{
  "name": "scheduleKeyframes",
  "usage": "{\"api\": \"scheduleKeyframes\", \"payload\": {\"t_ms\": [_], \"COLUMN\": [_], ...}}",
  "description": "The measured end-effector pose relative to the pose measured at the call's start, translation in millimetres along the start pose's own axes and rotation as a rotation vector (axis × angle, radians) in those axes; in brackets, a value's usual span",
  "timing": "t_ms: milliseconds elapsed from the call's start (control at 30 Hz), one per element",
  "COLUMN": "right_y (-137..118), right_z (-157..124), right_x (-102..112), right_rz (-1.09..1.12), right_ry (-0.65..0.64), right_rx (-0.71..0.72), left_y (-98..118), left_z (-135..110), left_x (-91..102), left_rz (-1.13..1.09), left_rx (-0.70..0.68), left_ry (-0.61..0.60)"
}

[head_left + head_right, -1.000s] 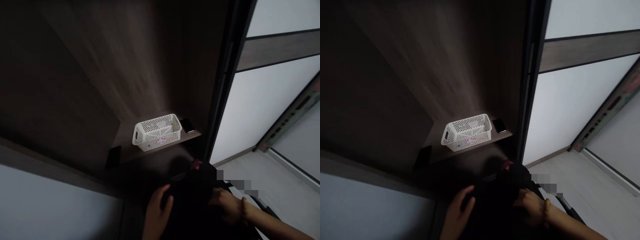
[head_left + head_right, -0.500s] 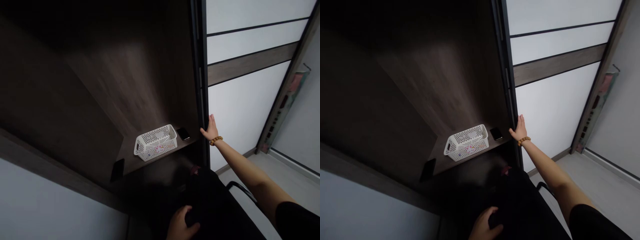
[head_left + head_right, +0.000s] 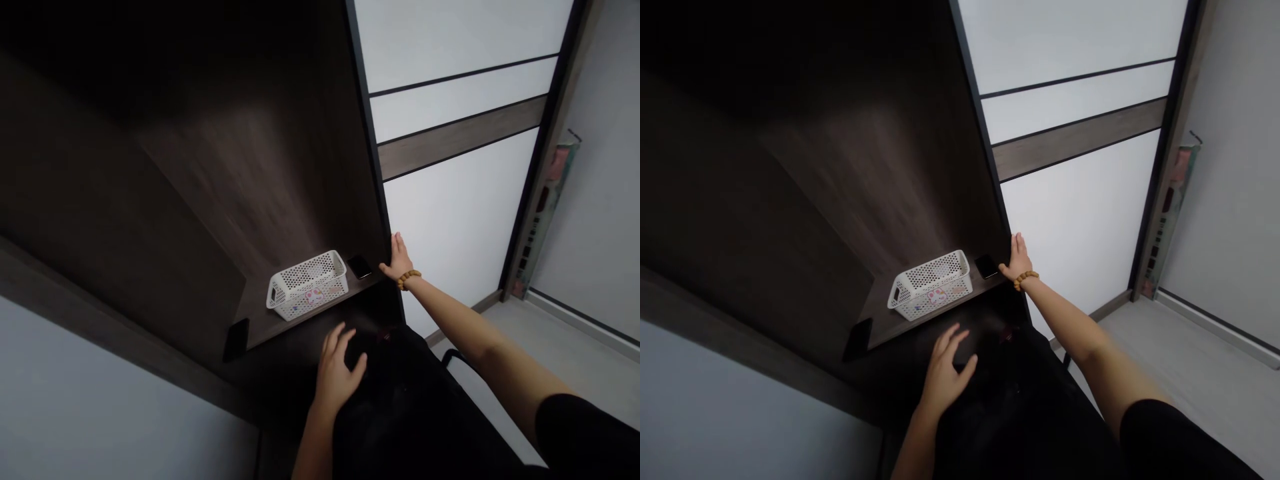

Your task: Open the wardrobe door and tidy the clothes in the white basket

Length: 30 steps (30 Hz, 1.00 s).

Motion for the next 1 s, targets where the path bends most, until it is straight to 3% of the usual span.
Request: {"api": "scheduleKeyframes", "payload": {"t_ms": [100,167,300,467,633,800,900,1000], "right_y": [-8,-14,-30,-51,-68,-74,-64,-42], "right_z": [-7,-11,-18,-27,-35,-48,-48,-30], "right_x": [-1,-3,-12,-24,-33,-37,-22,10], "right_rz": [-0.039,-0.061,-0.106,-0.163,-0.16,-0.093,-0.036,-0.021], "right_ry": [-0.036,-0.056,-0.081,-0.128,-0.13,-0.133,-0.084,0.039], "right_rx": [0.036,0.073,0.126,0.17,0.216,0.381,0.49,0.454], "left_y": [29,49,80,99,101,82,69,56], "left_z": [66,110,179,235,260,253,243,235], "left_x": [10.9,12.0,4.9,-4.0,-7.9,0.1,9.7,17.9], "left_rz": [0.168,0.271,0.427,0.591,0.744,0.805,0.81,0.811], "left_rx": [-0.216,-0.299,-0.391,-0.429,-0.401,-0.32,-0.314,-0.314], "left_ry": [0.163,0.186,0.114,0.032,-0.052,0.004,0.009,0.006]}}
Point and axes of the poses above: each hand's wrist, its own z-axis towards the middle knuckle, its own x-axis out of the back of the hand, y = z × x, the point moved 2 cm from there along z, towards the middle knuckle, and after that the axes turned 2 degrees about y, right-handed, at the moved point
